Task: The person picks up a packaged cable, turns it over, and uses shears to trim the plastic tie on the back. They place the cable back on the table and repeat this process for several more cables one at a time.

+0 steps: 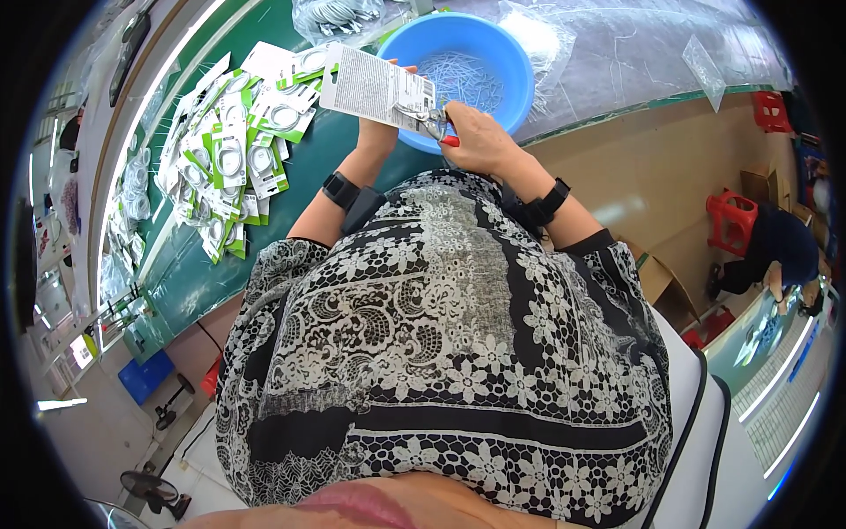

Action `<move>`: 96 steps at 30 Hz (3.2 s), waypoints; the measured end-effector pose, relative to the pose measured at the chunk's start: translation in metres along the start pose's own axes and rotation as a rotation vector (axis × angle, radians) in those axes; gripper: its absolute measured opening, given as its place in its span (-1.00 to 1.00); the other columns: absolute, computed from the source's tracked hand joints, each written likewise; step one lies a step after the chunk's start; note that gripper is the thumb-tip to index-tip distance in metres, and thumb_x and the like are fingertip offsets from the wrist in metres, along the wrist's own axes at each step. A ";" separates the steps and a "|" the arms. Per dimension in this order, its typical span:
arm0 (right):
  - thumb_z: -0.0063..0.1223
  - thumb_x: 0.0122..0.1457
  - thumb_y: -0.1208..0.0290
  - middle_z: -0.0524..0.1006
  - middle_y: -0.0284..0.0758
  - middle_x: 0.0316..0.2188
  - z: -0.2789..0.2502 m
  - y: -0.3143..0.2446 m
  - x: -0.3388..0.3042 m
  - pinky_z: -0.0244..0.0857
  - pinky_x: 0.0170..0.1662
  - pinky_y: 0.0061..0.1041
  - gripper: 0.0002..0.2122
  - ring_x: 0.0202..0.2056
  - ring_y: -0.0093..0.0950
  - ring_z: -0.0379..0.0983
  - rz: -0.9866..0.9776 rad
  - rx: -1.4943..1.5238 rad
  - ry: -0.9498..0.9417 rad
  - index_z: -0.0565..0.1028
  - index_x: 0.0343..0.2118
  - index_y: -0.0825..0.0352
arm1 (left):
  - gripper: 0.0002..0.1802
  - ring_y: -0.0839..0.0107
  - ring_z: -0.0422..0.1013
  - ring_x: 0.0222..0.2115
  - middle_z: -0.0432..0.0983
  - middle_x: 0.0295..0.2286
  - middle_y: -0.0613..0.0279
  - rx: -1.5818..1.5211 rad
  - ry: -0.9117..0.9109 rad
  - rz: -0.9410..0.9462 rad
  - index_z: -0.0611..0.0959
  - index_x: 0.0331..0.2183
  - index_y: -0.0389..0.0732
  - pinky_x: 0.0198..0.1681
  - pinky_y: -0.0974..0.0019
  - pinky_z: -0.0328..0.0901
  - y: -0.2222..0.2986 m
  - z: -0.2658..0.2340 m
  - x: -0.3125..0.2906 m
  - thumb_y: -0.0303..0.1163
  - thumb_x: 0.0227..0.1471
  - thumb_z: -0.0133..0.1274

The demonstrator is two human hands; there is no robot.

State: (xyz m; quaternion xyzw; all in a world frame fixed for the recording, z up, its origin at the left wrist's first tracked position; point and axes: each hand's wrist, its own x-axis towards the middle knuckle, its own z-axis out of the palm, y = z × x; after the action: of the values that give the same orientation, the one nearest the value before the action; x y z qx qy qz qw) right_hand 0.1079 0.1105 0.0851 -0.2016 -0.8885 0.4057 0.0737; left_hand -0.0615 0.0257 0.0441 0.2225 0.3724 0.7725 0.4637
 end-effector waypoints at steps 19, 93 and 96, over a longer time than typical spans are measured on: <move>0.08 -0.03 0.41 0.34 -0.16 -0.54 0.005 0.007 -0.001 0.18 -0.39 -0.30 -0.76 -0.46 -0.18 0.32 0.072 0.063 -0.029 0.25 -0.43 0.36 | -0.63 0.32 0.43 -0.18 0.42 -0.18 0.08 0.070 0.079 -0.012 0.31 -0.03 -0.22 -0.11 0.26 0.38 -0.003 0.003 0.005 -0.35 0.14 -0.04; 0.08 -0.04 0.42 0.52 -0.09 -0.43 0.002 0.007 0.015 0.34 -0.35 -0.27 -0.78 -0.35 -0.14 0.48 0.376 -0.216 -0.006 0.34 -0.38 0.40 | -0.54 0.29 0.30 0.01 0.26 -0.01 0.16 -0.081 0.173 -0.041 0.16 0.06 -0.09 0.05 0.12 0.29 0.000 -0.003 -0.008 -0.59 0.16 -0.15; 0.10 -0.05 0.42 0.52 -0.09 -0.43 0.005 0.013 0.025 0.33 -0.34 -0.29 -0.76 -0.35 -0.15 0.48 0.305 0.027 0.204 0.35 -0.35 0.40 | -0.53 0.28 0.29 0.02 0.25 0.00 0.15 -0.128 0.172 -0.019 0.16 0.06 -0.08 0.07 0.12 0.28 0.003 0.004 -0.008 -0.60 0.15 -0.15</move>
State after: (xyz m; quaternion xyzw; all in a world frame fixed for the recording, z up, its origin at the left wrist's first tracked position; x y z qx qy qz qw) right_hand 0.0873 0.1257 0.0709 -0.3730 -0.8300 0.4015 0.1041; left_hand -0.0569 0.0189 0.0487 0.1218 0.3627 0.8066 0.4507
